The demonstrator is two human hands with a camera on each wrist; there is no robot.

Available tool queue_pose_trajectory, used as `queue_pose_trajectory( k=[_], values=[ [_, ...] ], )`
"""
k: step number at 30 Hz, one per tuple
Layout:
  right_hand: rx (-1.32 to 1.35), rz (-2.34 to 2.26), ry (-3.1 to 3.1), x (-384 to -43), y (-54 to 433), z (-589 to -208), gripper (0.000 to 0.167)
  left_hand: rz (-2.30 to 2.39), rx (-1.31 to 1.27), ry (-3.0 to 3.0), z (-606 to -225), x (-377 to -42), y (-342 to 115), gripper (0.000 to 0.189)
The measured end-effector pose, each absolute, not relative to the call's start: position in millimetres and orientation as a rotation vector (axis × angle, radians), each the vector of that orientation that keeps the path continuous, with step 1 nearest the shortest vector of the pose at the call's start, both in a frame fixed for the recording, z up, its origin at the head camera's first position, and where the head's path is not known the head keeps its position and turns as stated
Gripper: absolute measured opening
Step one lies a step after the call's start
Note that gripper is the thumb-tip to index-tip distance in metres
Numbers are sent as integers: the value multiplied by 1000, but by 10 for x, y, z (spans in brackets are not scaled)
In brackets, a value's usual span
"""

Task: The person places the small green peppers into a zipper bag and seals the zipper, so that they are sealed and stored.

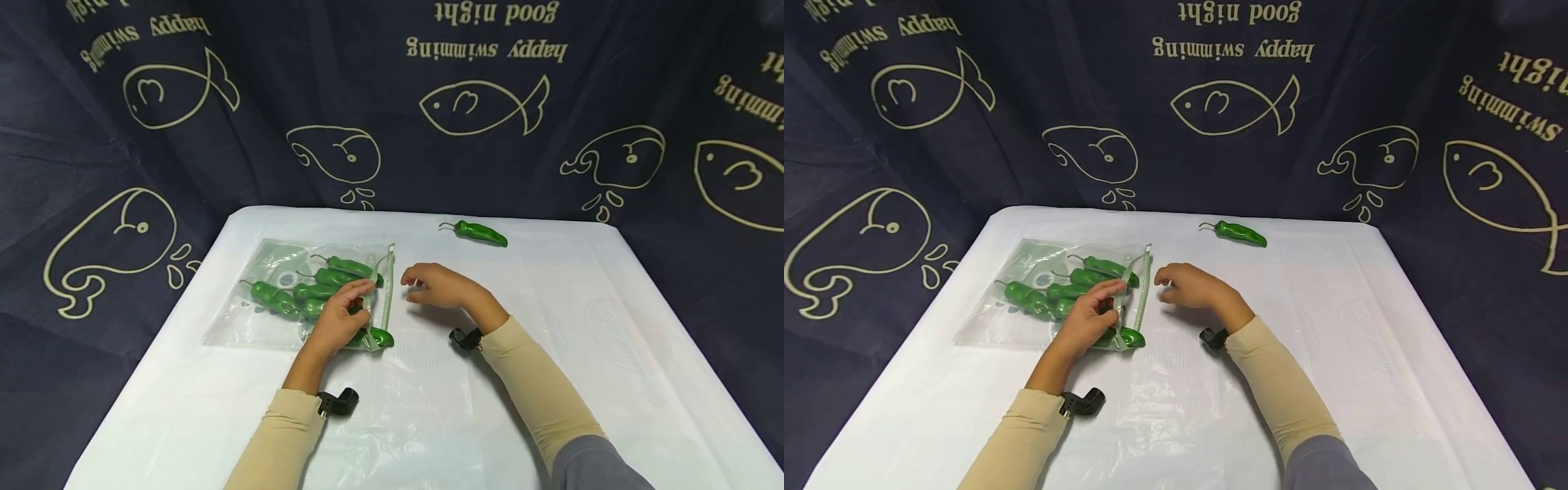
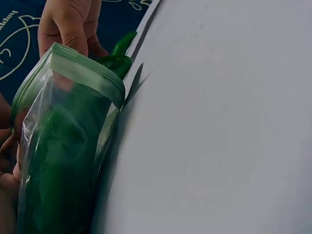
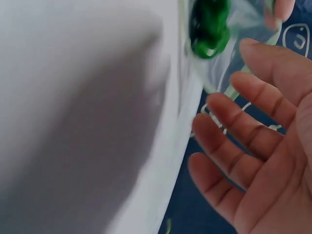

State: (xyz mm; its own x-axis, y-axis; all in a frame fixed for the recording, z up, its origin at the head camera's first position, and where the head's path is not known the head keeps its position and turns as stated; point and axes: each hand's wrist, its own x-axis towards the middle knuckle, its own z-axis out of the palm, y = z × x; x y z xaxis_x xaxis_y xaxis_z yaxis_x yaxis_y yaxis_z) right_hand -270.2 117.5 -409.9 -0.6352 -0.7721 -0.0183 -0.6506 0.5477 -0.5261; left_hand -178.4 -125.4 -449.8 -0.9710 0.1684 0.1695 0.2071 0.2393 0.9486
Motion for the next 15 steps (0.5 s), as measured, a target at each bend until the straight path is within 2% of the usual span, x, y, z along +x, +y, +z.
queue_pose_trajectory(
  k=[15],
  values=[
    [-997,-813,2685,-3070,1596,-4166,41,-1866,-362,-2470,-4485,-1782,-1266,55]
  ],
)
